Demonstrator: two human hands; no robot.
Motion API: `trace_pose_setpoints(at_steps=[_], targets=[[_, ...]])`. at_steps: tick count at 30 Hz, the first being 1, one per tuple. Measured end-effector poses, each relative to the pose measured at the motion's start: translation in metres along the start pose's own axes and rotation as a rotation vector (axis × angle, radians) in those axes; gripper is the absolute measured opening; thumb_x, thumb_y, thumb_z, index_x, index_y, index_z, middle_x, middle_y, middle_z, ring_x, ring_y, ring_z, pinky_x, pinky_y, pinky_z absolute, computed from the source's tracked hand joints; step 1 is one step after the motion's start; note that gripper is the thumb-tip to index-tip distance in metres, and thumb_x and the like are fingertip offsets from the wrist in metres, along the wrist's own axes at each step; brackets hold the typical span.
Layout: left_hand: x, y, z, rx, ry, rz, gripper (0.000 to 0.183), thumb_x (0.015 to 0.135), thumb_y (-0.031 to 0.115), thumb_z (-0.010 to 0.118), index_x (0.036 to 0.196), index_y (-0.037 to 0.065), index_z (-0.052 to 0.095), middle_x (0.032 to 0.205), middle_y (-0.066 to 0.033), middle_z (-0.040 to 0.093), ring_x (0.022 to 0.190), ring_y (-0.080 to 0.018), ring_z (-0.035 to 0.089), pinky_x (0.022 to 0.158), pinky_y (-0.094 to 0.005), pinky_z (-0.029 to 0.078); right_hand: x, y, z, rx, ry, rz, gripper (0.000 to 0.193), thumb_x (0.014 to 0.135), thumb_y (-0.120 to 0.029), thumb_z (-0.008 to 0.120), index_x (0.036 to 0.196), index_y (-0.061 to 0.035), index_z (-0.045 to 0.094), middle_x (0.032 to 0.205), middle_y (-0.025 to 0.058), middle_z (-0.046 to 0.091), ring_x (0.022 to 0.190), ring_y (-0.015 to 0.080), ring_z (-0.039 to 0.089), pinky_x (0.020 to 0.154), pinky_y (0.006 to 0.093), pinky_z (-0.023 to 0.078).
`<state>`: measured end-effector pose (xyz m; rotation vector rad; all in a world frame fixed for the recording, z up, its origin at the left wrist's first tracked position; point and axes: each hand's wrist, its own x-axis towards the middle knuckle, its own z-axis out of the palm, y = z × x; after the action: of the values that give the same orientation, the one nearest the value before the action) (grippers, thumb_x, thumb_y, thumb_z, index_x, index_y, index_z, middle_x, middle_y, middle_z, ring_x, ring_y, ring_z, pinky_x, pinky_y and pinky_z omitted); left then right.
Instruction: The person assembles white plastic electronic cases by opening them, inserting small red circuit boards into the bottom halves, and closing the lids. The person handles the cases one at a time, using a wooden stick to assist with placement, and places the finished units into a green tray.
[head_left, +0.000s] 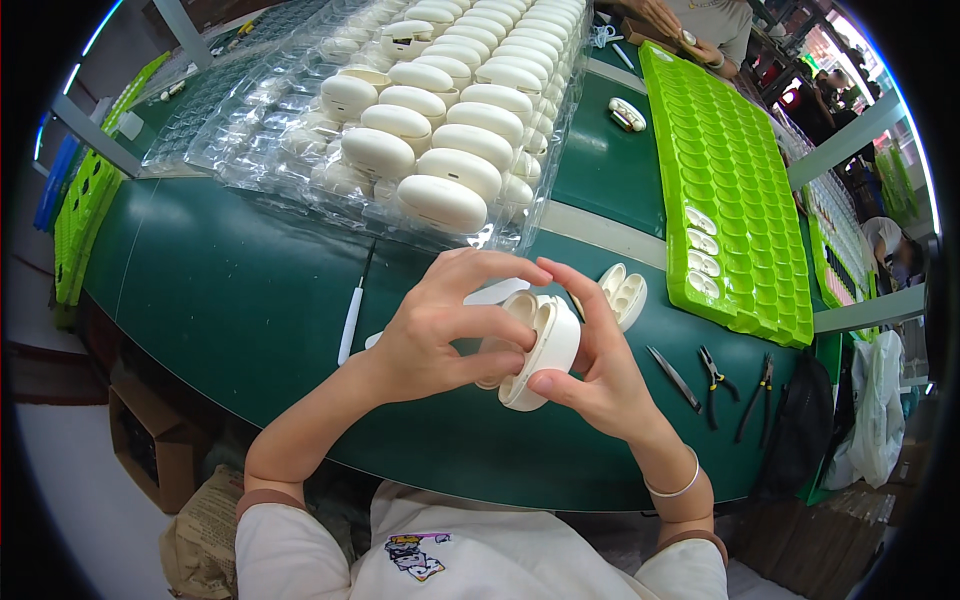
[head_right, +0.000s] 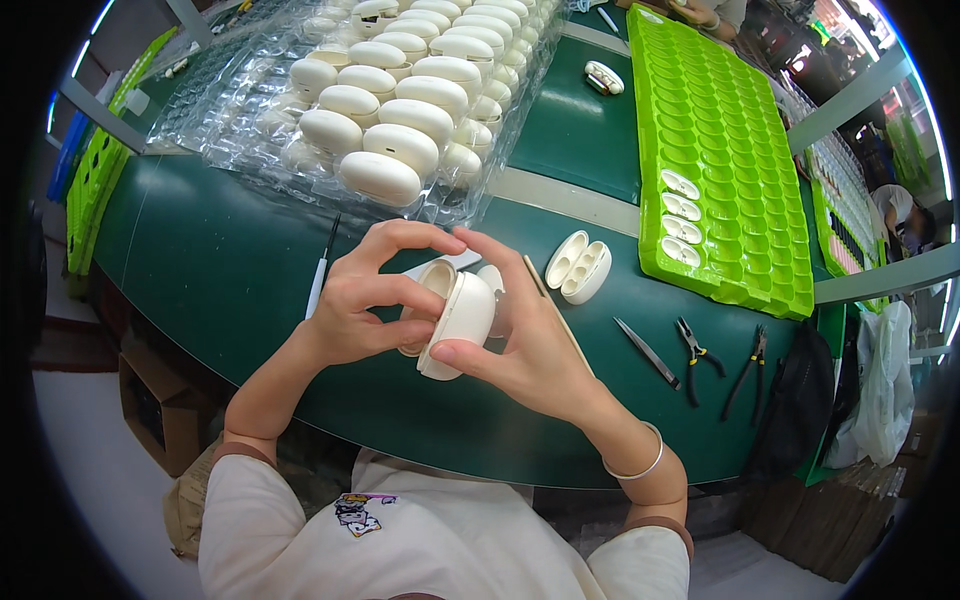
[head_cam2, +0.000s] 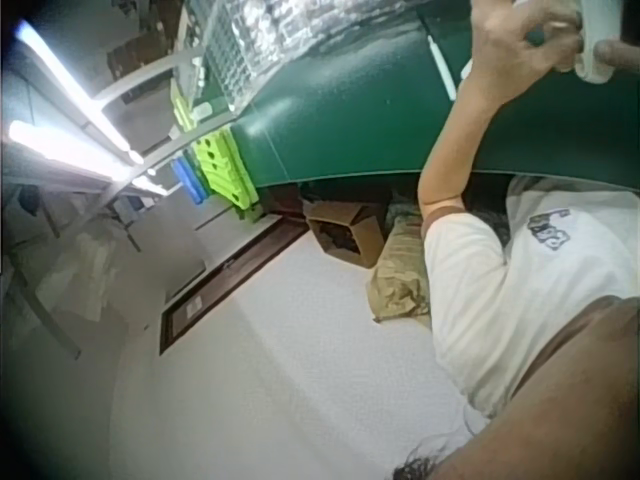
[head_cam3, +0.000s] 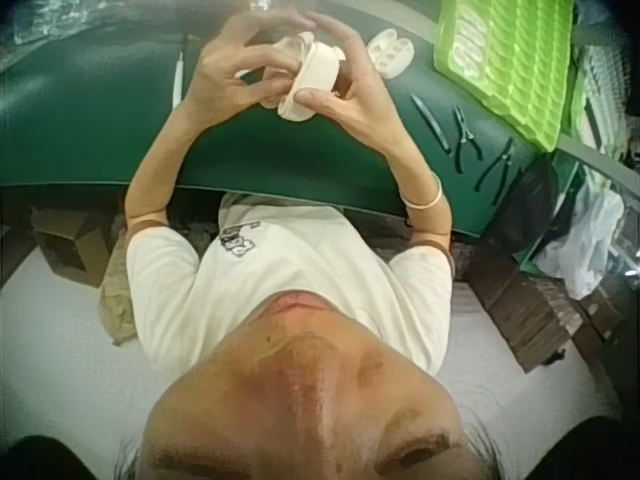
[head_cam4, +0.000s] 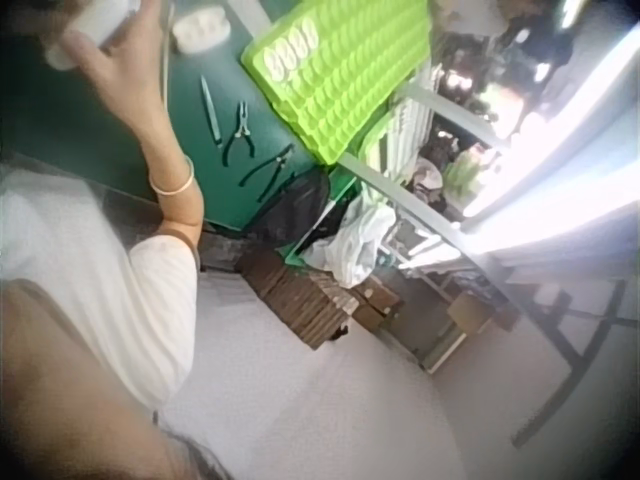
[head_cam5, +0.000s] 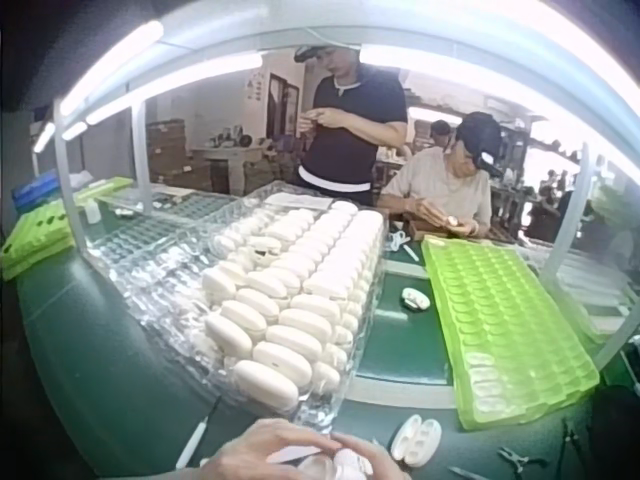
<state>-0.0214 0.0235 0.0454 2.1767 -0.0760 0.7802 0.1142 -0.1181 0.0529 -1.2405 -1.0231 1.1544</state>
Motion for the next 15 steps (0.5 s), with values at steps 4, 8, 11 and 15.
trace_pose_setpoints(at_steps=[4, 8, 11, 15], targets=[[0.0, -0.001, 0.003, 0.111, 0.025, 0.074, 0.017, 0.06, 0.01, 0.072, 0.074, 0.008, 0.064, 0.107, -0.0098, 0.058, 0.099, -0.0259, 0.056, 0.083, -0.0356, 0.044, 0.003, 0.008, -0.003, -0.016, -0.007, -0.046, 0.068, 0.077, -0.016, 0.067, 0.131, -0.0023, 0.027, 0.122, 0.0141, 0.038, 0.105, 0.0204, 0.05, 0.088, 0.0342, 0.045], [-0.001, -0.001, 0.002, 0.058, 0.035, 0.071, 0.015, 0.061, 0.008, 0.07, 0.073, 0.004, 0.061, 0.107, -0.0124, 0.061, 0.095, -0.0277, 0.059, 0.079, -0.0344, 0.048, 0.003, 0.012, -0.001, 0.013, -0.014, -0.007, 0.06, 0.08, -0.016, 0.065, 0.129, -0.002, 0.032, 0.12, 0.0124, 0.041, 0.102, 0.0183, 0.05, 0.086, 0.0324, 0.045], [-0.001, -0.002, -0.006, 0.03, 0.028, 0.054, 0.015, 0.062, 0.006, 0.07, 0.073, 0.004, 0.06, 0.105, -0.0136, 0.061, 0.096, -0.0284, 0.059, 0.08, -0.0353, 0.048, 0.003, 0.005, -0.006, 0.037, -0.036, 0.017, 0.058, 0.08, -0.014, 0.064, 0.128, -0.0027, 0.033, 0.115, 0.01, 0.046, 0.101, 0.0166, 0.05, 0.086, 0.0306, 0.044], [0.002, 0.003, -0.021, -0.138, 0.103, -0.12, 0.008, 0.069, 0.002, 0.067, 0.072, 0.002, 0.059, 0.108, -0.0134, 0.06, 0.098, -0.0234, 0.059, 0.081, -0.0312, 0.046, 0.002, -0.006, -0.015, 0.164, -0.089, 0.054, 0.057, 0.08, -0.012, 0.063, 0.128, -0.0036, 0.034, 0.112, 0.0079, 0.049, 0.102, 0.0154, 0.05, 0.086, 0.0289, 0.043]])
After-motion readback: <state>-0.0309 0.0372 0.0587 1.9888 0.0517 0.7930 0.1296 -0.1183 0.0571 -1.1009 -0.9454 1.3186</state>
